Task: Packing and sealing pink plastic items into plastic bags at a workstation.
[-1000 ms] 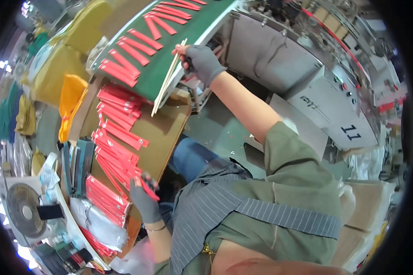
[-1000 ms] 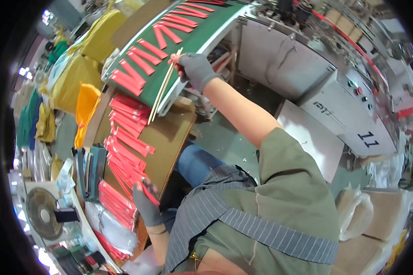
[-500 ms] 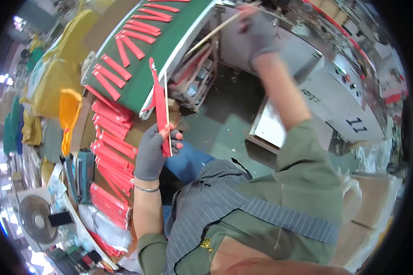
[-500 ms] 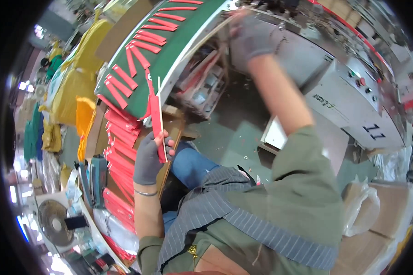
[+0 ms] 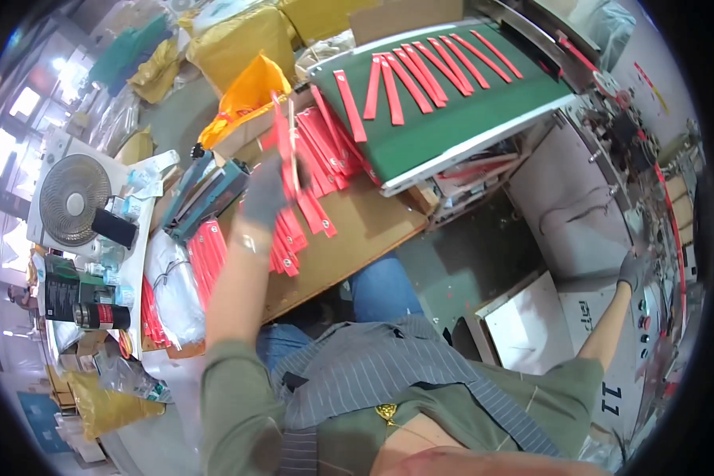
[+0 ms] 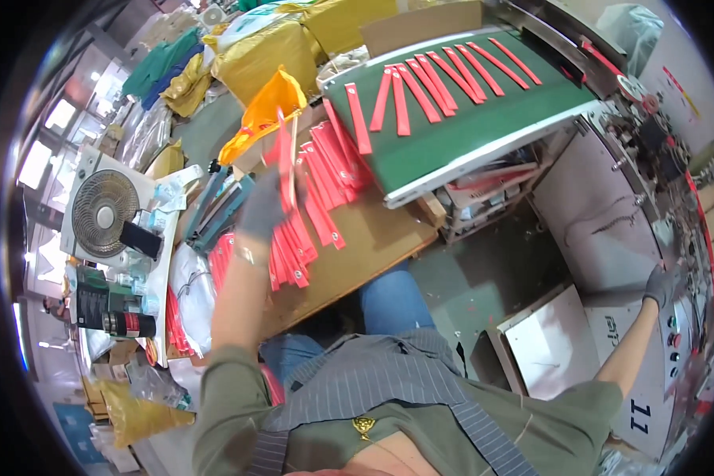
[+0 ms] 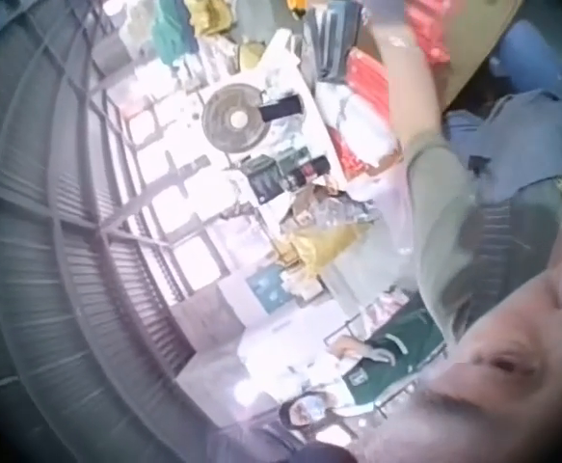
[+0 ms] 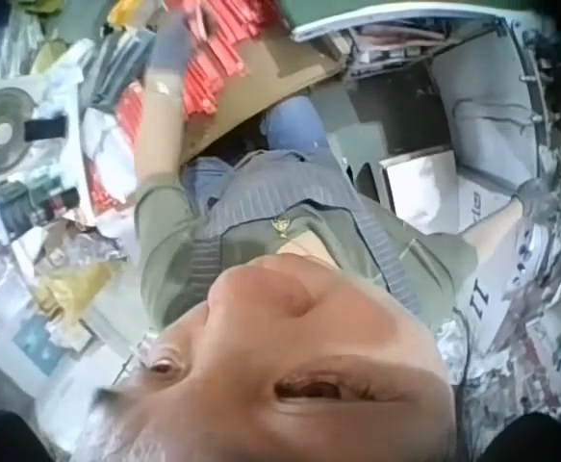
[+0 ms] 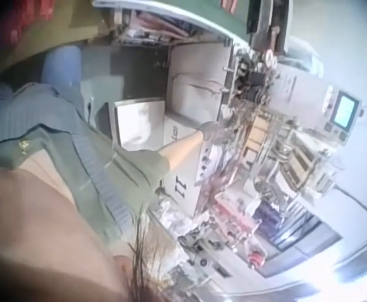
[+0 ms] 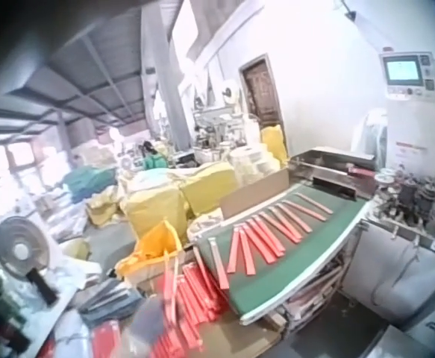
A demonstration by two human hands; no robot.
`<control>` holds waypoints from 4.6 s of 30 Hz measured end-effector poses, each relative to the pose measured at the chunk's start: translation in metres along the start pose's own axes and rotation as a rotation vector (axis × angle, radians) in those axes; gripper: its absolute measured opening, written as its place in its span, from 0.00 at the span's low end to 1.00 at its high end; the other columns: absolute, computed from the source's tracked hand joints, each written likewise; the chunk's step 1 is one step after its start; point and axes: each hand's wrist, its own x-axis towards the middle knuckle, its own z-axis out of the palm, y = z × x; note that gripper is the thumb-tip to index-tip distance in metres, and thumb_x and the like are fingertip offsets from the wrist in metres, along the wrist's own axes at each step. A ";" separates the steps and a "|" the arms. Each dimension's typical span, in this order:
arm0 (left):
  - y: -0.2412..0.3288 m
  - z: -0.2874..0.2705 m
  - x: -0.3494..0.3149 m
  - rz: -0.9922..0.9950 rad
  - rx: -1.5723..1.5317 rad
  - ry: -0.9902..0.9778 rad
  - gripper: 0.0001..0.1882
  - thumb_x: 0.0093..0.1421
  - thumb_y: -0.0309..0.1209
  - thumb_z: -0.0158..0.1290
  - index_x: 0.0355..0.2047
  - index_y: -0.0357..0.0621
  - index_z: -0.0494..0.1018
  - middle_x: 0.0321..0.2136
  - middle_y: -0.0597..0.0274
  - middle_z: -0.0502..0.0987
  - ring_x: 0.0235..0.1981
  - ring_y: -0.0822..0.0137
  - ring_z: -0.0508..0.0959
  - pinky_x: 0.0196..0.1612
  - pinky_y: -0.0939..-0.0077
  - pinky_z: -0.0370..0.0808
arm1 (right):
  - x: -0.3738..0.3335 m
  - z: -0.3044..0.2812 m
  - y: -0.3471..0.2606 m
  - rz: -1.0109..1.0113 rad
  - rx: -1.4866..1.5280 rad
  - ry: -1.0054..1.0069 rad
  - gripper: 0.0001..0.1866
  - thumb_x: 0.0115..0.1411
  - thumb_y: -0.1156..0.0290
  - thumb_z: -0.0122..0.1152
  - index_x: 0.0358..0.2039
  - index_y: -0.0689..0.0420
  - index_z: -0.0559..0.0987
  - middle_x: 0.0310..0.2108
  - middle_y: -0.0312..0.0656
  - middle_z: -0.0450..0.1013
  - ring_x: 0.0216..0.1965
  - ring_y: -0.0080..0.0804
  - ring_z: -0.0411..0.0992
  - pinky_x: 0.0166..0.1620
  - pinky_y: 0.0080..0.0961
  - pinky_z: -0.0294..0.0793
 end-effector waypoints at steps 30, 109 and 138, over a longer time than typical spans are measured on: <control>-0.130 -0.191 -0.094 -0.069 0.950 0.755 0.17 0.48 0.38 0.53 0.29 0.35 0.71 0.22 0.49 0.76 0.26 0.54 0.77 0.31 0.62 0.72 | -0.343 -0.234 -0.693 -0.814 0.716 -1.023 0.23 0.47 0.61 0.57 0.40 0.63 0.65 0.35 0.62 0.72 0.39 0.56 0.73 0.43 0.42 0.71; -0.133 -0.140 -0.130 -0.039 0.524 0.701 0.15 0.56 0.38 0.54 0.34 0.36 0.73 0.22 0.65 0.74 0.22 0.73 0.73 0.24 0.78 0.70 | -0.336 -0.255 -0.582 -0.421 1.182 -1.938 0.16 0.50 0.60 0.62 0.25 0.62 0.74 0.21 0.40 0.72 0.15 0.23 0.66 0.21 0.21 0.66; -0.130 -0.169 -0.113 -0.089 1.149 0.599 0.14 0.49 0.35 0.52 0.20 0.35 0.69 0.22 0.43 0.74 0.26 0.45 0.75 0.31 0.56 0.72 | -0.312 -0.260 -0.683 -0.803 1.027 -1.597 0.19 0.49 0.57 0.61 0.21 0.63 0.73 0.18 0.42 0.69 0.14 0.26 0.68 0.21 0.24 0.70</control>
